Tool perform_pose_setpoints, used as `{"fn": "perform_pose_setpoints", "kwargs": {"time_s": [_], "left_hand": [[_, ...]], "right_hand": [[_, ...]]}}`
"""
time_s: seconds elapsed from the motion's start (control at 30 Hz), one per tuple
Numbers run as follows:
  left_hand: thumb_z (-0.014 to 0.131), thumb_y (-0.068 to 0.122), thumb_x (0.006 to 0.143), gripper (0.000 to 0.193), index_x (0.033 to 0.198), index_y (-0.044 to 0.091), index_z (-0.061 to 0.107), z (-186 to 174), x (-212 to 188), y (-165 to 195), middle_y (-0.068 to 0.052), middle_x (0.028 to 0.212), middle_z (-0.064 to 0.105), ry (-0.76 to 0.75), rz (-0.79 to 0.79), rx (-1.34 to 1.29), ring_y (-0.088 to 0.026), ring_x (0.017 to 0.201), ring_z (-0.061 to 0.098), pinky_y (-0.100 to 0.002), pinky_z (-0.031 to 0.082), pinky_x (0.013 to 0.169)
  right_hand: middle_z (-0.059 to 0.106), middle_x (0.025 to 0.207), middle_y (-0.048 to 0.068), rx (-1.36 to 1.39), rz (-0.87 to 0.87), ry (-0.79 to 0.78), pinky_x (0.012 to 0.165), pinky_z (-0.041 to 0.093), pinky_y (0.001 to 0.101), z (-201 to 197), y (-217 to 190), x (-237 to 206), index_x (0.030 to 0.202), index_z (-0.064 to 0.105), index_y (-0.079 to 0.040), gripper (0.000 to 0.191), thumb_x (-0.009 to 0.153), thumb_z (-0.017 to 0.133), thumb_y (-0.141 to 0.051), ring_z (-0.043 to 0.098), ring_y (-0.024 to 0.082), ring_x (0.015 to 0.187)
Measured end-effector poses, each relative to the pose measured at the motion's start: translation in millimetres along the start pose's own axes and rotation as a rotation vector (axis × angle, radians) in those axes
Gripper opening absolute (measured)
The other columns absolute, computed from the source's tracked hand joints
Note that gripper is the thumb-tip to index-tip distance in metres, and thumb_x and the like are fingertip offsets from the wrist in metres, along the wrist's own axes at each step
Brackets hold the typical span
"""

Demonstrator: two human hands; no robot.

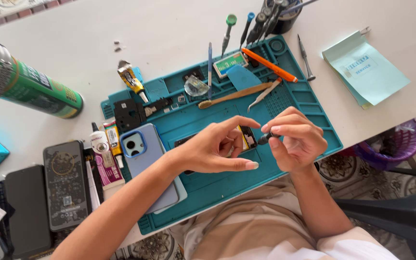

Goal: The person removes a blue case from a smartphone, then uses a screwdriver to remove screws from the phone's internal frame. The person continues to unscrew multiple screws from the phone's chassis while holding the device steady.

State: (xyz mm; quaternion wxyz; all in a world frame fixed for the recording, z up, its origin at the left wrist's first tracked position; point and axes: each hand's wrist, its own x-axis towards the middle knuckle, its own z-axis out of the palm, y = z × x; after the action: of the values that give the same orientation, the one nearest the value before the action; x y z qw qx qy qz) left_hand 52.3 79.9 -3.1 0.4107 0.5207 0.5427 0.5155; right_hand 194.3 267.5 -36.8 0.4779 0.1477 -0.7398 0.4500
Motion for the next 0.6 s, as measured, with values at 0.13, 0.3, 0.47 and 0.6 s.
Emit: {"fn": "perform_pose_setpoints", "kwargs": {"time_s": [0.13, 0.3, 0.47, 0.6], "left_hand": [[0.08, 0.022, 0.094, 0.029, 0.108, 0.007, 0.059, 5.8, -3.9, -5.4, 0.006, 0.069, 0.049, 0.13, 0.139, -0.039, 0.0, 0.059, 0.039, -0.021, 0.029, 0.053], [0.081, 0.015, 0.091, 0.026, 0.077, 0.005, 0.062, 5.5, -5.1, -7.5, -0.003, 0.073, 0.053, 0.454, 0.287, 0.333, -0.011, 0.06, 0.046, -0.028, 0.035, 0.055], [0.078, 0.031, 0.084, 0.03, 0.1, 0.006, 0.076, 5.1, -1.0, -3.2, -0.008, 0.125, 0.066, 0.442, 0.394, 0.843, -0.029, 0.11, 0.054, -0.043, 0.046, 0.097], [0.075, 0.037, 0.09, 0.041, 0.114, 0.004, 0.078, 4.6, 1.0, -4.1, -0.002, 0.126, 0.068, 0.324, 0.265, 0.923, -0.027, 0.116, 0.055, -0.044, 0.043, 0.102]], "right_hand": [[0.071, 0.093, 0.017, 0.004, 0.034, 0.137, 0.06, 0.048, 0.0217, -0.9, 5.4, -10.1, 0.108, 0.059, -0.002, 0.022, 0.098, 0.074, -0.015, 0.065, 0.014, 0.07], [0.067, 0.104, 0.019, 0.028, 0.153, 0.309, 0.061, 0.057, 0.0255, -1.6, 7.6, -19.9, 0.114, 0.05, 0.0, 0.026, 0.107, 0.071, -0.014, 0.068, 0.016, 0.078], [0.064, 0.108, 0.018, 0.01, 0.173, 0.334, 0.066, 0.061, 0.0321, -0.4, 7.2, -16.7, 0.119, 0.047, 0.0, 0.024, 0.111, 0.068, -0.008, 0.07, 0.019, 0.088], [0.065, 0.109, 0.021, -0.014, 0.222, 0.295, 0.068, 0.063, 0.0325, 1.2, 4.0, -12.6, 0.117, 0.046, 0.0, 0.022, 0.111, 0.067, -0.002, 0.07, 0.017, 0.084]]}}
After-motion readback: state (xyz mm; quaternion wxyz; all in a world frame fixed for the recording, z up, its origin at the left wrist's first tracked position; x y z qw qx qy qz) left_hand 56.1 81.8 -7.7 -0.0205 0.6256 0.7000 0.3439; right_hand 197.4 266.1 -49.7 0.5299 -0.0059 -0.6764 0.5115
